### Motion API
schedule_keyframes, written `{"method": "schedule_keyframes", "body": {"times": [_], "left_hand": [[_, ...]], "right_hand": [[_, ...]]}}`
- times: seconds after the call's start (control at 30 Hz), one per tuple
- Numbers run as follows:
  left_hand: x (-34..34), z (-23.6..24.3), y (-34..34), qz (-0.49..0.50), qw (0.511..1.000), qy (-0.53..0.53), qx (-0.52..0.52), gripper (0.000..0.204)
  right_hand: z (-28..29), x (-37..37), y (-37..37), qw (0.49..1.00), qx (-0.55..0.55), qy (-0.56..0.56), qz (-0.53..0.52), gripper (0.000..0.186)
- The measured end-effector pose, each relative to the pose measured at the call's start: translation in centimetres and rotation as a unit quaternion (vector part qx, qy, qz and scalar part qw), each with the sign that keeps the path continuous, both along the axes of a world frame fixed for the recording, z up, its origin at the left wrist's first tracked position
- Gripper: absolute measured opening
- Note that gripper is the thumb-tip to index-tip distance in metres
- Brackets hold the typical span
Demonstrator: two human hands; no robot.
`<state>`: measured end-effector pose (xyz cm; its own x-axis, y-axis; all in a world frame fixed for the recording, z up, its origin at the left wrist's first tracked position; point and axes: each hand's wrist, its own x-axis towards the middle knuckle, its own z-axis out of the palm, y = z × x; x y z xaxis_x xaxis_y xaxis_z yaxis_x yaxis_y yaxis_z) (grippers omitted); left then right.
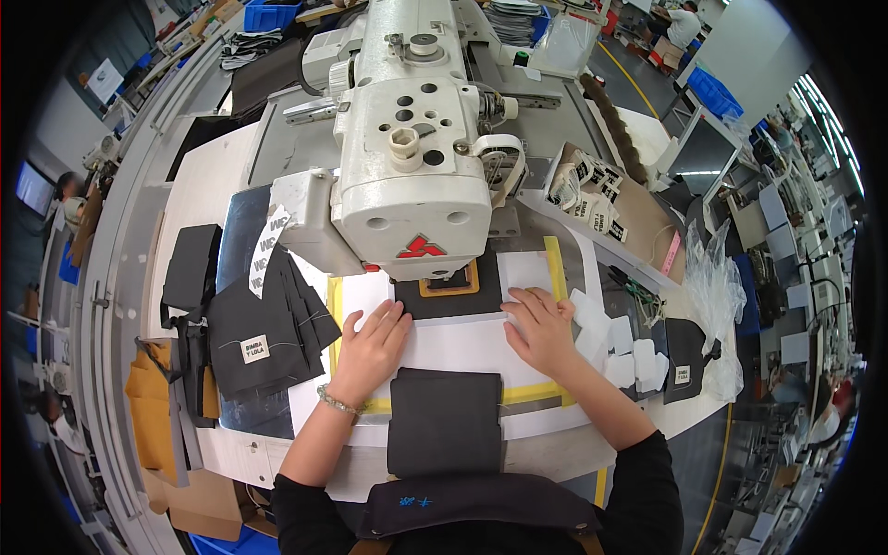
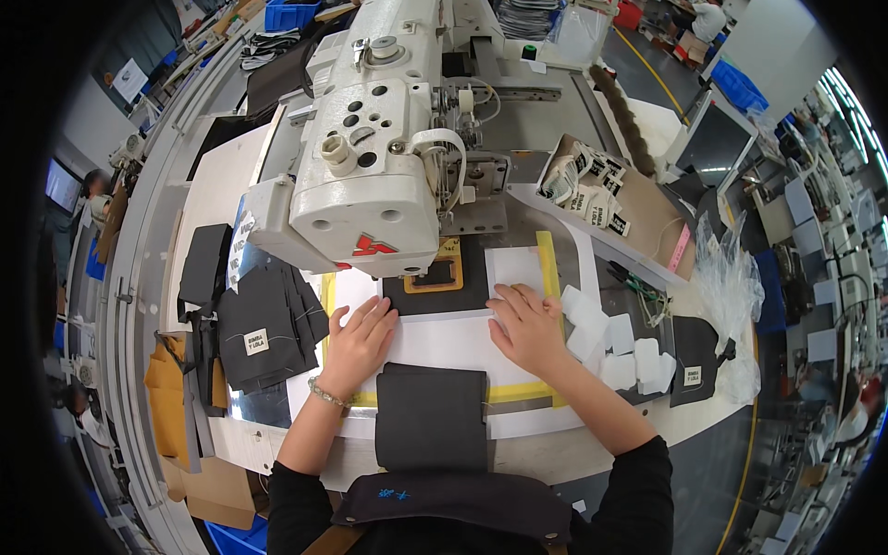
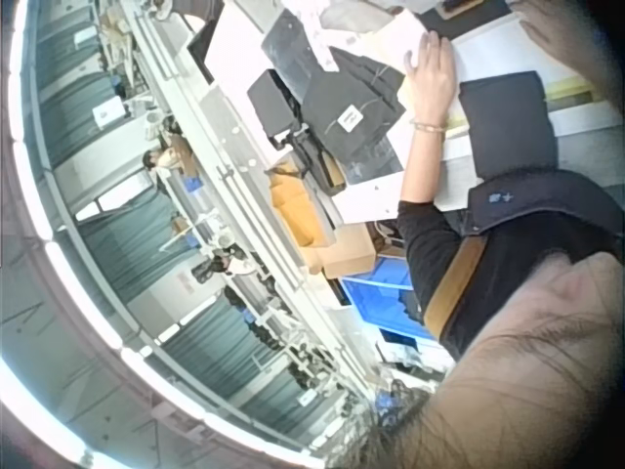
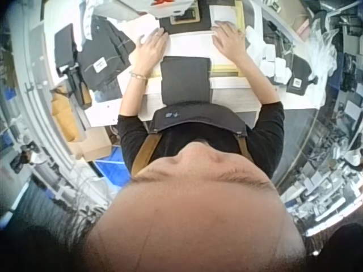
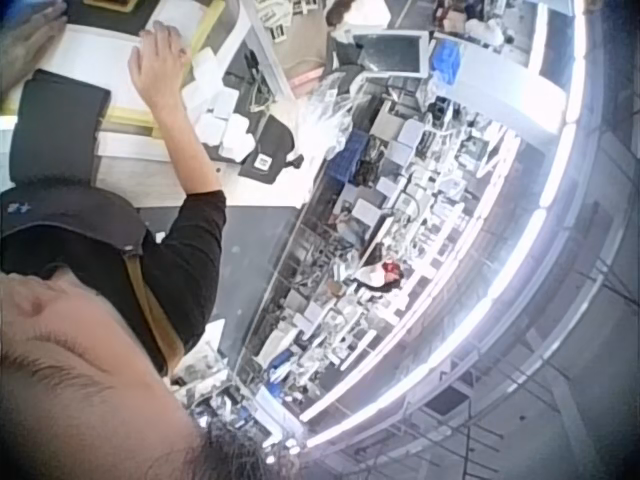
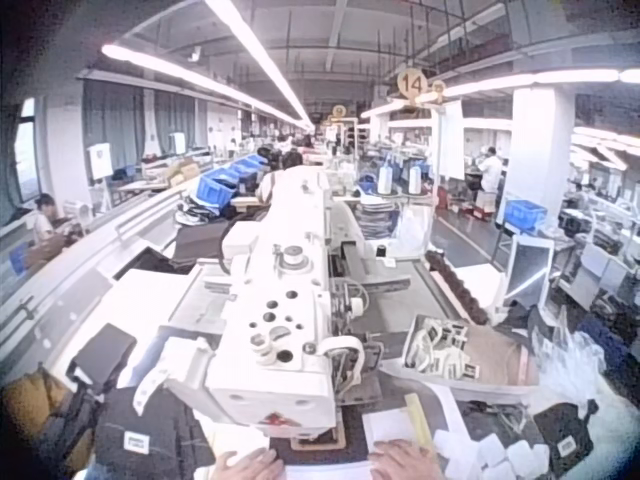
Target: The person operates an industrial sewing machine to attach white rectangular labels to black fabric pouches. They repeatedly pick up a pouch, place it under the needle, sew the label onto the front, cut the thread, and move the finished item to a stack.
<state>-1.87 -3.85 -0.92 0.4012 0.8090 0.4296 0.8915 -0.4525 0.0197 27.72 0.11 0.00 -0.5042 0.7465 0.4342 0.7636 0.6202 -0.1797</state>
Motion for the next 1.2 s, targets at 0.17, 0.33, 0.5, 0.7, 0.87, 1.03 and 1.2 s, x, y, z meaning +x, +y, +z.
{"method": "schedule_keyframes", "body": {"times": [0.17,0.33,0.5,0.7,0.87,1.03,1.2], "left_hand": [[0.0,0.1,0.0,0.003,1.000,-0.011,-0.012,0.025],[0.0,0.2,0.0,0.003,1.000,-0.012,-0.011,0.023],[0.0,0.4,0.0,0.005,1.000,-0.016,-0.007,0.021],[0.2,0.6,0.3,-0.001,1.000,-0.017,0.006,0.020],[0.0,0.4,0.2,0.003,1.000,-0.023,0.002,0.020],[0.1,0.6,0.2,-0.002,1.000,-0.027,-0.006,0.021],[-0.1,0.4,0.2,-0.005,0.999,-0.035,-0.014,0.022]], "right_hand": [[0.1,-0.1,-0.1,0.998,0.005,-0.033,0.051,0.033],[-0.2,-0.1,-0.1,0.998,0.003,-0.032,0.051,0.034],[-0.2,-0.1,-0.3,0.998,0.004,-0.036,0.046,0.035],[0.0,-0.1,-0.4,0.997,0.025,-0.045,0.049,0.032],[2.1,2.2,3.0,0.999,0.039,-0.026,0.008,0.025],[2.2,10.4,12.3,0.979,0.032,0.080,-0.185,0.025],[2.5,12.6,14.7,0.944,-0.131,0.056,-0.298,0.036]]}}
